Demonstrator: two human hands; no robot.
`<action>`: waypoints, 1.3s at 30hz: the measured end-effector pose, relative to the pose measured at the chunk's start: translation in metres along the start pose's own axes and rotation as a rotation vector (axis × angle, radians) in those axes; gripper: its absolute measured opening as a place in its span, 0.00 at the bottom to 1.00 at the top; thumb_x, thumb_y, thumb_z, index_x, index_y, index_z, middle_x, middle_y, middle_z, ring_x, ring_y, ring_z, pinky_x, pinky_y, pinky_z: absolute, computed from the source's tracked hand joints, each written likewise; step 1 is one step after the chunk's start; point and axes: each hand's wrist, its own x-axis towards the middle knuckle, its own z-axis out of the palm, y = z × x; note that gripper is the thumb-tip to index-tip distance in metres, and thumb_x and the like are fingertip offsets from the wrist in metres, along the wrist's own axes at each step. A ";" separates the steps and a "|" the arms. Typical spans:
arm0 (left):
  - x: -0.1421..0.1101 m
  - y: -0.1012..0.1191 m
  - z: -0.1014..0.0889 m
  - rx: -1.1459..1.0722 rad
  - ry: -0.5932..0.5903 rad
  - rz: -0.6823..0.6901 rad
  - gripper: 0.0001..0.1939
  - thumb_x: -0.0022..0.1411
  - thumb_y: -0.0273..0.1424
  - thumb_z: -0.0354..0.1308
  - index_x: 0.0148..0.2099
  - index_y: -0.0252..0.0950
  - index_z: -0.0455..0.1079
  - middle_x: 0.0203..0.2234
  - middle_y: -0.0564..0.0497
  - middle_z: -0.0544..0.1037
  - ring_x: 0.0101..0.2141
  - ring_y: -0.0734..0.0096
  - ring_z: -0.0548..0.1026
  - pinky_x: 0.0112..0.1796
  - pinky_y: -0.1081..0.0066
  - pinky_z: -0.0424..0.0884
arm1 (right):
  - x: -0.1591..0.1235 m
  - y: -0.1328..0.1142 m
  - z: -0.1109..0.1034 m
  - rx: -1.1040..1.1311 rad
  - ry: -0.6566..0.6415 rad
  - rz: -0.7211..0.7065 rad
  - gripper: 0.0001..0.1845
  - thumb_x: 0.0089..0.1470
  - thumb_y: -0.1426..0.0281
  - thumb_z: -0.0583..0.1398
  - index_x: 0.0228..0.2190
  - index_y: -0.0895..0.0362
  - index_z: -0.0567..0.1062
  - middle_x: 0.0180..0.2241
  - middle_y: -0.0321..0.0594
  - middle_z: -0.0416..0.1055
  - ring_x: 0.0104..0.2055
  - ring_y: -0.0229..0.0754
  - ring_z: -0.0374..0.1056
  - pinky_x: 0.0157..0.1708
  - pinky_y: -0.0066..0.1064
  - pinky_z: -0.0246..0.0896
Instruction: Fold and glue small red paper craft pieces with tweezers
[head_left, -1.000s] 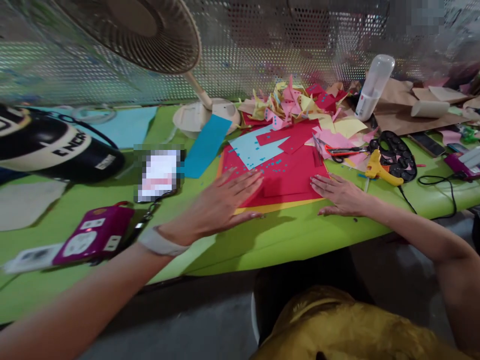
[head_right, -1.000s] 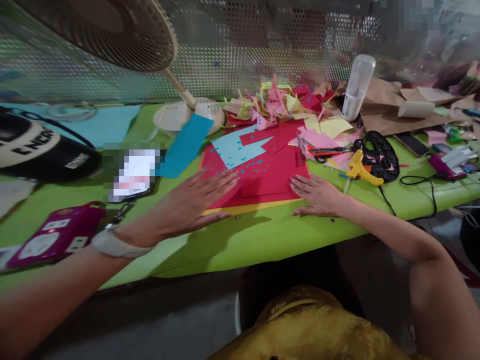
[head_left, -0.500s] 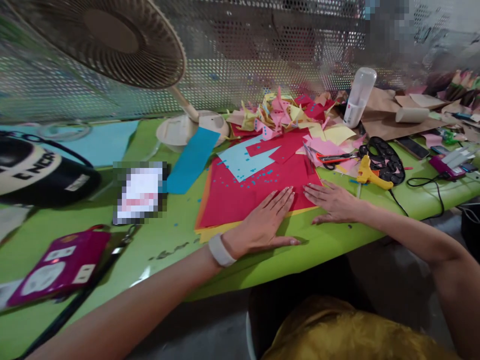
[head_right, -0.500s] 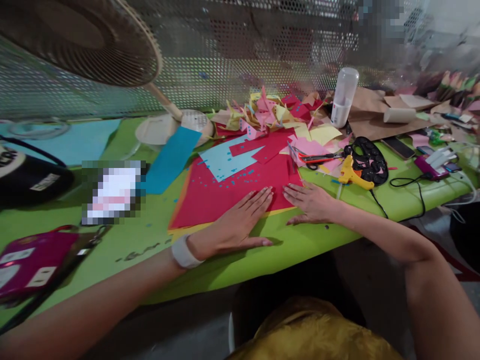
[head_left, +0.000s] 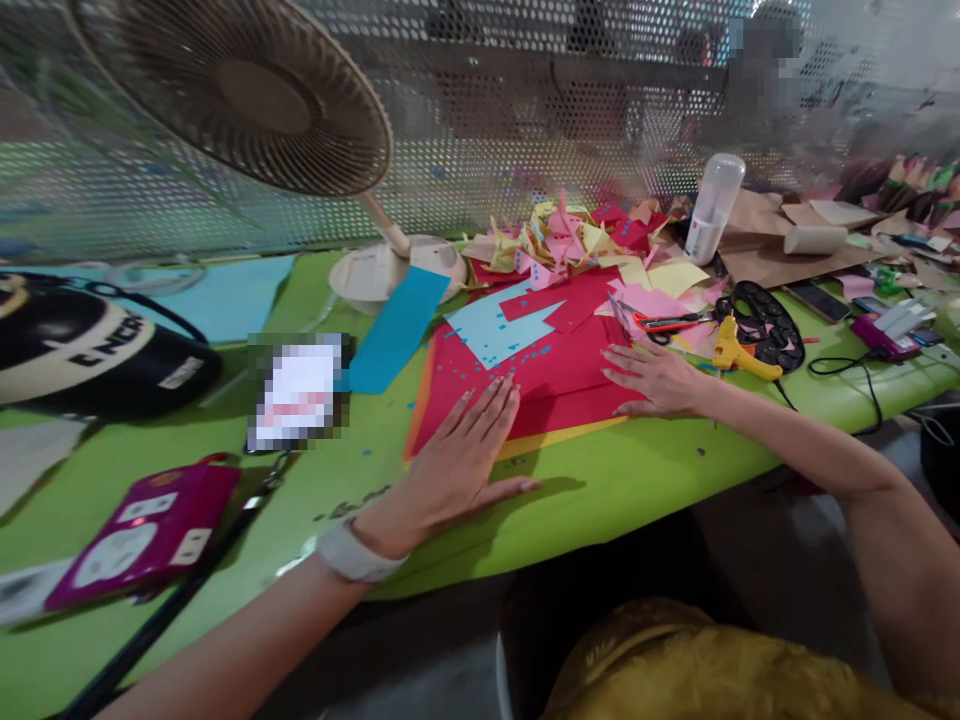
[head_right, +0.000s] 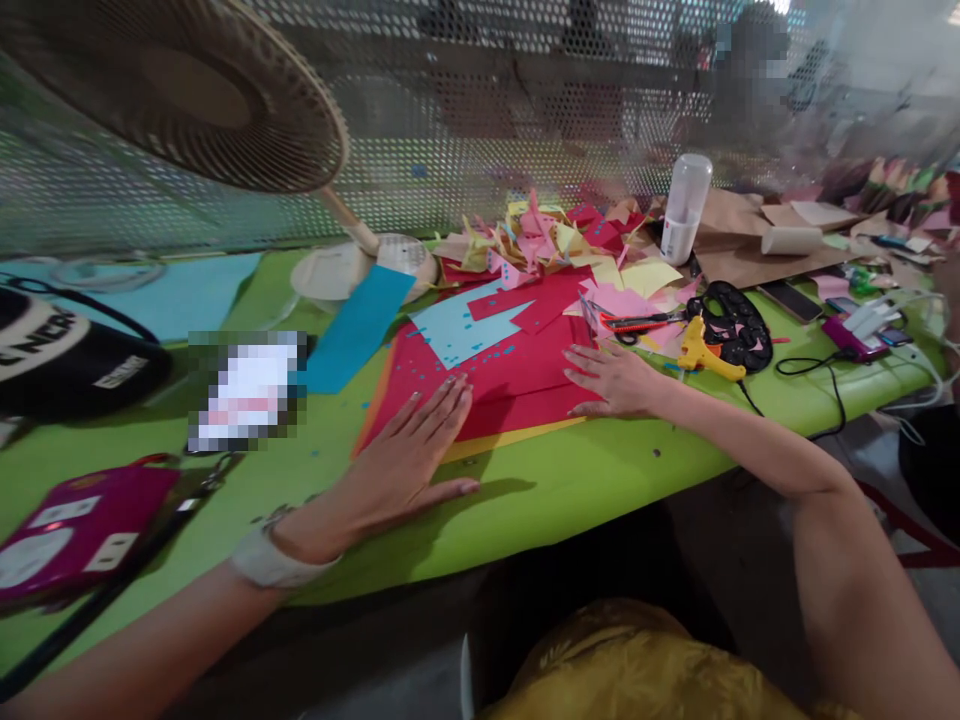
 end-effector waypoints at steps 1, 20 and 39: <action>0.008 0.001 -0.001 0.000 0.009 0.007 0.56 0.60 0.64 0.37 0.72 0.30 0.20 0.70 0.33 0.44 0.69 0.46 0.45 0.65 0.50 0.45 | 0.002 0.001 -0.002 0.002 0.015 0.004 0.36 0.64 0.48 0.47 0.60 0.61 0.66 0.65 0.54 0.57 0.69 0.53 0.51 0.67 0.54 0.43; 0.057 0.016 0.000 -0.146 -0.205 0.022 0.48 0.61 0.64 0.36 0.72 0.37 0.44 0.70 0.40 0.46 0.69 0.53 0.45 0.65 0.53 0.42 | 0.013 0.069 -0.021 0.808 0.114 1.110 0.25 0.60 0.49 0.53 0.39 0.58 0.75 0.16 0.39 0.71 0.17 0.44 0.70 0.20 0.33 0.66; 0.058 -0.004 -0.019 -0.234 -0.247 0.080 0.45 0.62 0.63 0.35 0.68 0.37 0.57 0.68 0.41 0.55 0.68 0.56 0.51 0.65 0.56 0.44 | -0.017 0.008 -0.033 0.489 0.223 0.486 0.16 0.57 0.58 0.59 0.40 0.52 0.82 0.35 0.39 0.80 0.32 0.41 0.74 0.32 0.31 0.66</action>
